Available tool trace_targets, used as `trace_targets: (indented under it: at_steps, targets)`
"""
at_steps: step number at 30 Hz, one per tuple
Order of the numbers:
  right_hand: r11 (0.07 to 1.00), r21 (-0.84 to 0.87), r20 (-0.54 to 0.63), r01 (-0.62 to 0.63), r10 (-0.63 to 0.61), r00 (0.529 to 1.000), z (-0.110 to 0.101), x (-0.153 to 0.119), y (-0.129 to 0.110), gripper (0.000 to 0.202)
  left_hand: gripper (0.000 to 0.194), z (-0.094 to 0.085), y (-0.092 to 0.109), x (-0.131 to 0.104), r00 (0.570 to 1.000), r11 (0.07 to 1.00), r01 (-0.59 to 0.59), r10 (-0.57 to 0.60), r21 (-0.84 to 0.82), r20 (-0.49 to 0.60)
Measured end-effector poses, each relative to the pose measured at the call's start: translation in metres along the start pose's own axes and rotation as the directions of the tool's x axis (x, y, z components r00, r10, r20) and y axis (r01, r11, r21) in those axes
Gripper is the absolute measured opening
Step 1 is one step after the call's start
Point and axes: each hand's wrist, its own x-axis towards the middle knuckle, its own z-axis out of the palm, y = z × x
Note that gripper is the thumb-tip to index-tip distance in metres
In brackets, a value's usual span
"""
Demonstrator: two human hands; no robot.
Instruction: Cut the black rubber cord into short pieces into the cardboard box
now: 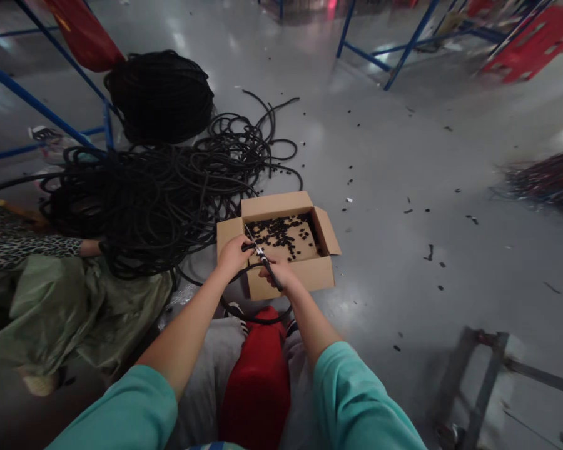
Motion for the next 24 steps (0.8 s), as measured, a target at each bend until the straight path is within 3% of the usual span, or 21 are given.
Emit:
trace_targets:
  at_steps: [5, 13, 24]
  targets:
    - [0.998, 0.068, 0.101, -0.011, 0.004, 0.995, -0.0021, -0.0029, -0.0026, 0.059, 0.015, -0.0018, 0.0012, -0.0008, 1.000, 1.000, -0.026, 0.026, -0.003, -0.001]
    - [0.997, -0.059, -0.030, 0.050, -0.052, 0.998, -0.0024, 0.0018, -0.0004, 0.050, 0.016, -0.0035, 0.0022, -0.0019, 0.995, 0.994, -0.095, 0.095, 0.052, -0.002]
    - [0.996, 0.085, 0.058, -0.002, -0.003, 0.998, -0.0014, -0.0025, -0.0034, 0.057, 0.016, -0.0053, 0.0028, -0.0011, 0.998, 0.998, -0.056, 0.056, 0.001, -0.023]
